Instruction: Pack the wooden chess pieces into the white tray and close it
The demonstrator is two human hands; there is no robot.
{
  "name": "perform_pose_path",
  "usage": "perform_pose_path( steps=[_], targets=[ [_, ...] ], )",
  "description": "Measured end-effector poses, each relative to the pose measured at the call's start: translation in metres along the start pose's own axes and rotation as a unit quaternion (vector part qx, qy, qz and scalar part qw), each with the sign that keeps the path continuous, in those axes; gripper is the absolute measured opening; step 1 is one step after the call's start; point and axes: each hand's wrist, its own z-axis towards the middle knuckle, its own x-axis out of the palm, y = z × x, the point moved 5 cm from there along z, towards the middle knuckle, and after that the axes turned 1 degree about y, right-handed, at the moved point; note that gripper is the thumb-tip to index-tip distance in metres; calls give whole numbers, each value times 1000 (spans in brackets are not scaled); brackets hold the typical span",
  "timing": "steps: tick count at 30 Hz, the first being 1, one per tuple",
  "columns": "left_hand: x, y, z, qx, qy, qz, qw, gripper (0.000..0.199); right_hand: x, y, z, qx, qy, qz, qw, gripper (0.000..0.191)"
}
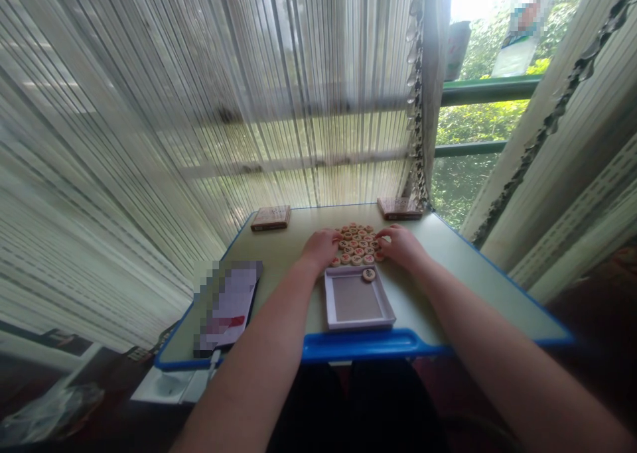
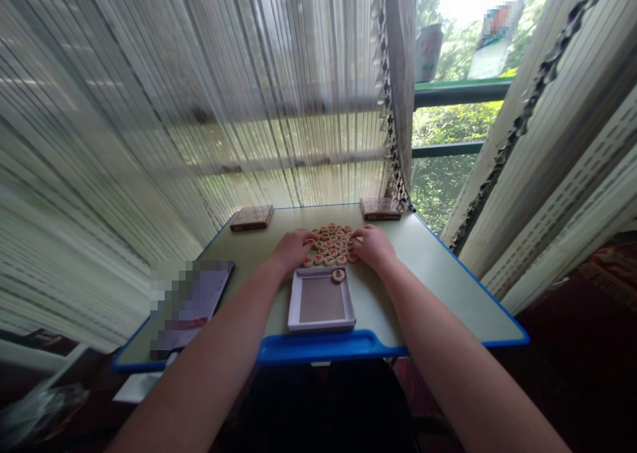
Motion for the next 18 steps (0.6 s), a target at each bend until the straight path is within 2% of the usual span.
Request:
perform_pose_path(
  steps=[6, 13, 18],
  targets=[
    [1, 1, 1, -20, -2, 5, 1000, 31, 4, -1, 1, 10, 15, 20, 1000, 28],
    [-2, -4, -2, 0, -3, 7, 1000, 32, -2, -16, 2, 79, 23, 70, 994, 34],
    [-5, -7, -4, 2, -11, 22, 1000, 33, -4, -18, -1, 87, 41, 74, 993, 32]
  ],
)
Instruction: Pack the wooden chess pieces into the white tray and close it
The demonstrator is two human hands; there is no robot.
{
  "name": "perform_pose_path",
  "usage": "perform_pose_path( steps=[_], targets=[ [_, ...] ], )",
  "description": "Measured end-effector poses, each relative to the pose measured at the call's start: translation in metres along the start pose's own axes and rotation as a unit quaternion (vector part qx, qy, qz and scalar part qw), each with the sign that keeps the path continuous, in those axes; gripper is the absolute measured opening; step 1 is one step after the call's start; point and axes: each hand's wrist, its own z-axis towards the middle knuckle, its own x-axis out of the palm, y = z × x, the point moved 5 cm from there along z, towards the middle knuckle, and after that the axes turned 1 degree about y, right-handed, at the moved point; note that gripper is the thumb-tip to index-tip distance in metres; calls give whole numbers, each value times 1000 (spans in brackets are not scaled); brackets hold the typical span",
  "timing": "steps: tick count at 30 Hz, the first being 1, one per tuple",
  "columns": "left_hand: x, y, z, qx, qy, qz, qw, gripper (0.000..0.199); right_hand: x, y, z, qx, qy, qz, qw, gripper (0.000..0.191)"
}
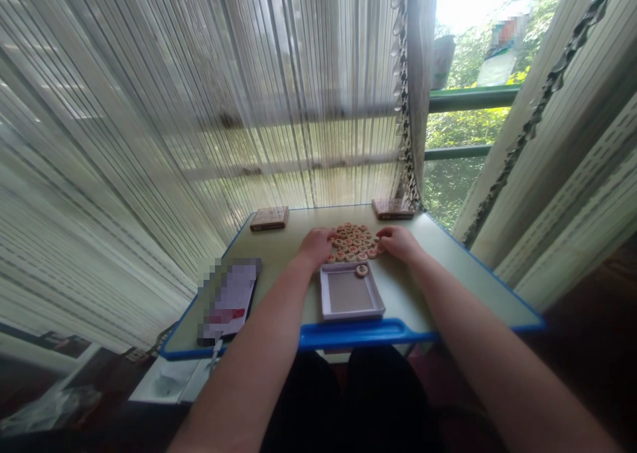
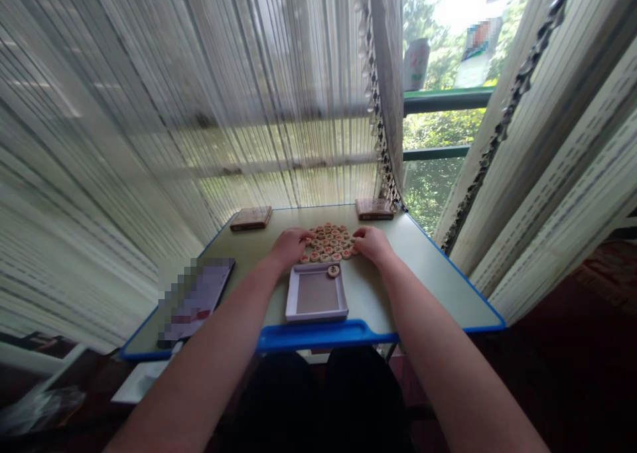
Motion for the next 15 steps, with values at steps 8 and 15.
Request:
perform_pose_path(
  steps=[8, 15],
  targets=[
    [2, 6, 1, -9, -16, 11, 1000, 39, 3, 6, -3, -22, 14, -9, 1000, 29],
    [0, 27, 1, -118, -14, 24, 993, 40, 4, 9, -2, -50, -23, -17, 998, 30]
  ],
)
